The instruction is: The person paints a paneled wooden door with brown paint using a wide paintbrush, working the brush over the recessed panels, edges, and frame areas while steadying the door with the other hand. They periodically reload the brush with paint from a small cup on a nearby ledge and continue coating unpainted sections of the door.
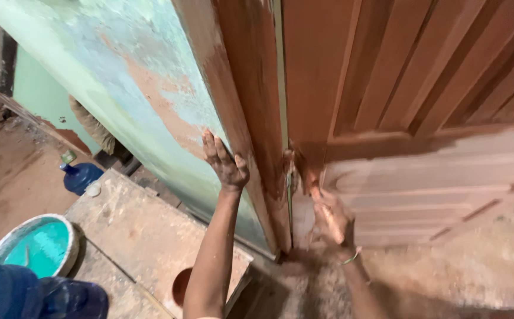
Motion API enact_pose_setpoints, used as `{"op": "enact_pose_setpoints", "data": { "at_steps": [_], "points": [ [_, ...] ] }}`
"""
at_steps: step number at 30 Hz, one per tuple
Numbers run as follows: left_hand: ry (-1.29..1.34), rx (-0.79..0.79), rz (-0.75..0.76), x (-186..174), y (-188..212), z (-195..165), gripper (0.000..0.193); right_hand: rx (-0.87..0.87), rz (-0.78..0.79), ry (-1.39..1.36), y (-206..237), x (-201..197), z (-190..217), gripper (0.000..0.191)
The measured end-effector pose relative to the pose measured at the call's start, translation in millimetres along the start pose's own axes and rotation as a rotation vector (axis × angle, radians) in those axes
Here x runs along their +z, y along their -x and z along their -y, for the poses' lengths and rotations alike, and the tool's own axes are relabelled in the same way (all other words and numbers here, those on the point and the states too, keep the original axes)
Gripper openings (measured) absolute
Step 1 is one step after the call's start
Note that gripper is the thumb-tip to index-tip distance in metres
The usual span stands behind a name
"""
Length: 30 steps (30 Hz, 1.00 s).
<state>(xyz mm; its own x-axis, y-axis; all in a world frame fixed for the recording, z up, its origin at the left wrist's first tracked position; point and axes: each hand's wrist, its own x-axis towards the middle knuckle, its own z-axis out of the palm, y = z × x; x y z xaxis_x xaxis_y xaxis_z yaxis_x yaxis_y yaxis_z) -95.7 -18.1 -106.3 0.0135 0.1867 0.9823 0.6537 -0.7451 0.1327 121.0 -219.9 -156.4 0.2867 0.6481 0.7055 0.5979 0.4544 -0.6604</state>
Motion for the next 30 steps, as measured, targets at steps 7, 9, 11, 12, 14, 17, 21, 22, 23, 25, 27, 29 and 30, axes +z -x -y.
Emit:
{"op": "enact_pose_setpoints", "data": {
  "at_steps": [7, 9, 11, 12, 14, 17, 21, 22, 23, 25, 27, 29, 30],
  "points": [
    [-0.002, 0.018, -0.011, -1, -5, -2, 0.064, 0.459, 0.301, 0.107, 30, 28, -21, 0.021],
    [-0.005, 0.019, -0.013, -1, -6, -2, 0.063, 0.319, 0.237, 0.145, 27, 28, -22, 0.021],
    [-0.006, 0.008, -0.008, -1, -5, -3, 0.063, -0.049, 0.082, 0.19, 21, 24, -19, 0.019],
    [-0.004, 0.007, -0.005, -1, -5, -3, 0.063, -0.079, 0.021, 0.133, 17, 22, -17, 0.019],
    [-0.004, 0.015, -0.012, 0, -5, -2, 0.063, -0.156, -0.11, 0.018, 10, 17, -14, 0.02],
    [-0.004, 0.01, -0.011, 0, -4, -2, 0.063, -0.254, -0.146, -0.028, 5, 17, -16, 0.02],
    [-0.015, -0.01, -0.003, 1, 0, -1, 0.063, 0.234, 0.229, 0.075, 18, 26, -27, 0.018],
    [-0.018, -0.01, -0.006, 1, 0, -1, 0.063, 0.302, 0.297, 0.105, 22, 28, -28, 0.019],
    [-0.019, -0.014, -0.008, 1, 1, 0, 0.063, 0.367, 0.364, 0.135, 25, 29, -28, 0.02],
    [-0.02, -0.019, -0.006, 2, 2, 0, 0.063, 0.433, 0.334, 0.123, 27, 32, -26, 0.02],
    [-0.012, -0.016, -0.004, 1, 2, 0, 0.063, 0.298, 0.196, 0.092, 23, 30, -20, 0.018],
    [-0.005, -0.015, -0.011, 2, 1, -1, 0.063, -0.066, -0.051, 0.043, 9, 28, -11, 0.014],
    [0.001, -0.017, -0.006, 1, 2, -1, 0.063, -0.126, -0.104, 0.019, 5, 25, -6, 0.015]
  ]
}}
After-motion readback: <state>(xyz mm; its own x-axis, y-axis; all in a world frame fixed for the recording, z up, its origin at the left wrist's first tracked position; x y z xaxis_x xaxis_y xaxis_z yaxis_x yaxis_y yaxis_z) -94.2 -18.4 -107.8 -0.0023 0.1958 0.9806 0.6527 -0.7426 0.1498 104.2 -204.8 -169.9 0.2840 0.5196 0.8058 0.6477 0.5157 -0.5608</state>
